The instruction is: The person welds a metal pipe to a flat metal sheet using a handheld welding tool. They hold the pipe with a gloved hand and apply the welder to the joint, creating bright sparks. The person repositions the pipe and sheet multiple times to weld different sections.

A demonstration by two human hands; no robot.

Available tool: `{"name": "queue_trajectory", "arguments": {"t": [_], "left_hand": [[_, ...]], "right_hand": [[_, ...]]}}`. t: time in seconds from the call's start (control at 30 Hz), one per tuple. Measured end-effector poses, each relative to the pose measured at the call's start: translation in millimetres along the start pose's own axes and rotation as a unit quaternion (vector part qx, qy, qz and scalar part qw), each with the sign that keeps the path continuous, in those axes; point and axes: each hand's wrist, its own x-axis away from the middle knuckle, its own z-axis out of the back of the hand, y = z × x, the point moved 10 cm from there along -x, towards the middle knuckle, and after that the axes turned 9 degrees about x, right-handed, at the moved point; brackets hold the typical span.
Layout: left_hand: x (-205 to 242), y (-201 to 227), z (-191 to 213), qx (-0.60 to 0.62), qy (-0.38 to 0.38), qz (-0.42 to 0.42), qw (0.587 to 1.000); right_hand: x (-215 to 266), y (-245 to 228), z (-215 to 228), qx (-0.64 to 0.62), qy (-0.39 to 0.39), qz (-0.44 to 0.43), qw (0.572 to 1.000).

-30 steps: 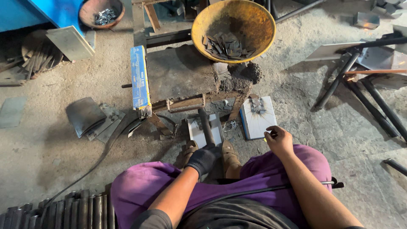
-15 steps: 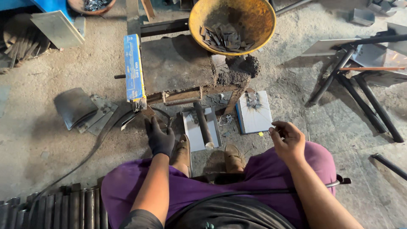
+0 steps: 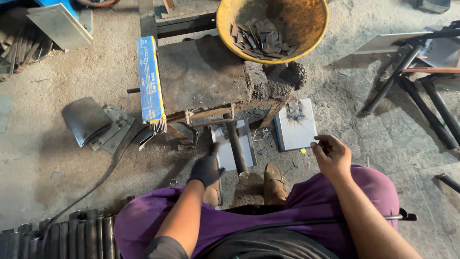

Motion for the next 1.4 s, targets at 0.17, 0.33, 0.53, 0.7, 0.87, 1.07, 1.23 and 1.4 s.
{"name": "queue_trajectory", "arguments": {"t": [0.17,0.33,0.53,0.7,0.87,1.07,1.23,1.4], "left_hand": [[-20.0,43.6,-61.4,-0.111,-0.131,-0.121,0.978],[-40.0,66.4,-94.7,-0.191,-0.021,-0.337,0.922],[-76.9,68.5,-45.1,-0.142,-0.03,-0.264,0.953],[-15.5,144.8,74.0,-0.027,0.099,-0.289,0.952],[75.2,217.4,194.0,0.048,0.27,-0.307,0.911],[170.5,272.3,302.4,0.083,0.396,-0.347,0.846],[188.8,299.4,357.4,0.163,0.271,-0.356,0.879],[221.1,352.6,376.7,0.139,0.084,-0.541,0.825]], "right_hand": [[-3.2,4.6,-4.5,0.053,-0.003,-0.008,0.999],[-5.4,4.2,-1.9,0.087,0.011,0.01,0.996],[-5.3,20.4,-0.1,0.092,0.019,-0.008,0.996],[-7.5,37.8,8.5,0.057,0.046,-0.03,0.997],[-16.1,52.5,15.2,-0.101,0.096,-0.015,0.99],[-24.6,89.0,20.0,-0.356,0.135,-0.119,0.917],[-27.5,83.0,11.2,-0.368,0.117,-0.127,0.914],[-37.4,73.4,1.1,-0.361,0.107,-0.106,0.921]]}}
